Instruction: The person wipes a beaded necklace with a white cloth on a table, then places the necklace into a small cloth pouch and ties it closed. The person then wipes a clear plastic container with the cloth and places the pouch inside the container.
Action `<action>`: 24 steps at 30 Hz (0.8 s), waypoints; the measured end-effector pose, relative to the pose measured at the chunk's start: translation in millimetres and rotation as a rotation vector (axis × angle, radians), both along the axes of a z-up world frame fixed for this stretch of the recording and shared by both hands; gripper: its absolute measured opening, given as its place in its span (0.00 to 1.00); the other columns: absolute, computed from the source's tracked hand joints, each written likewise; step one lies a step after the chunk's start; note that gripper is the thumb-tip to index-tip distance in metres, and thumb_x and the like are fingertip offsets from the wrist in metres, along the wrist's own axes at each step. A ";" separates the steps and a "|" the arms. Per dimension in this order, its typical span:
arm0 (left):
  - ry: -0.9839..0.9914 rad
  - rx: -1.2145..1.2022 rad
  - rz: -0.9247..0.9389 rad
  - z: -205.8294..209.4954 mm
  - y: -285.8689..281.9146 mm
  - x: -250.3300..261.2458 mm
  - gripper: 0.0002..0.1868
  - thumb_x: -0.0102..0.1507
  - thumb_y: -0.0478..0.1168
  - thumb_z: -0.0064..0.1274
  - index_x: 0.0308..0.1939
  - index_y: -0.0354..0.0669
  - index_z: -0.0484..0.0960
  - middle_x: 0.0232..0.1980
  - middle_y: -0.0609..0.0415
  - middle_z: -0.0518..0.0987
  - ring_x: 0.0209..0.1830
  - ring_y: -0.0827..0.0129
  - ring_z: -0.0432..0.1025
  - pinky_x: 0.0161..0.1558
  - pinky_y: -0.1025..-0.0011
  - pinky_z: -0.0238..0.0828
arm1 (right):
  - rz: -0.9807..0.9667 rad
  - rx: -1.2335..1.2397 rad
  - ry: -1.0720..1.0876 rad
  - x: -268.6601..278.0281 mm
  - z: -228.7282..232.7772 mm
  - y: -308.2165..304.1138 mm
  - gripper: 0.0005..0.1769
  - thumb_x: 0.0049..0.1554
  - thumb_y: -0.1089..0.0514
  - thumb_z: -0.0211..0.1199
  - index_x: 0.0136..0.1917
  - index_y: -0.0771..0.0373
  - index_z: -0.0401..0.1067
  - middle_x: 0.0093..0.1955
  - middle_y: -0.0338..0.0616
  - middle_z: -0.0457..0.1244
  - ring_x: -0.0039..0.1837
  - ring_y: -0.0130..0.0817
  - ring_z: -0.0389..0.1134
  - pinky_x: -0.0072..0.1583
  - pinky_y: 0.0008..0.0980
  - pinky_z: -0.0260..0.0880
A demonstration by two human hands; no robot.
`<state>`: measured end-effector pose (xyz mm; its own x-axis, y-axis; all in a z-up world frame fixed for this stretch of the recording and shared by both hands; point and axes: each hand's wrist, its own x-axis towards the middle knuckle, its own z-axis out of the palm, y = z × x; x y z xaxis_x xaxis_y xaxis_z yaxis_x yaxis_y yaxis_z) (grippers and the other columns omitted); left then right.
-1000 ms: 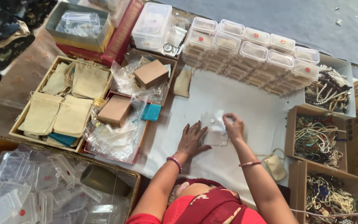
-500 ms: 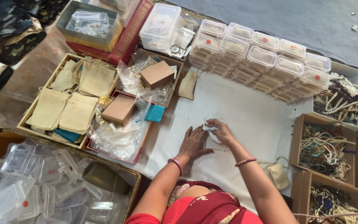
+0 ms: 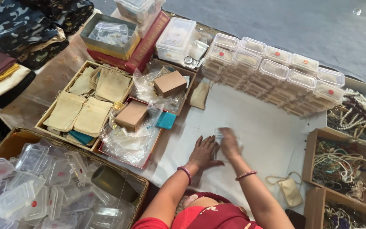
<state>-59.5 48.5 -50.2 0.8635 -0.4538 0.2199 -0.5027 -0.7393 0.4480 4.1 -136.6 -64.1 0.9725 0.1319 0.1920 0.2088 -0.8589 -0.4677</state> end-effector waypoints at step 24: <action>0.079 -0.039 0.042 7.8 -1.9 -3.2 0.52 0.48 0.67 0.66 0.67 0.44 0.67 0.76 0.46 0.62 0.80 0.57 0.52 0.78 0.45 0.34 | 0.123 -0.011 -0.028 -91.6 22.1 -3.9 0.19 0.50 0.64 0.65 0.55 0.54 0.79 0.63 0.41 0.68 0.65 0.41 0.69 0.64 0.39 0.69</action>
<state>-62.7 46.5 -42.4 0.8969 -0.4095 0.1670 -0.4336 -0.7399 0.5144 -87.5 -140.5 -42.0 0.9430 0.2523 0.2169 0.3260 -0.8312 -0.4505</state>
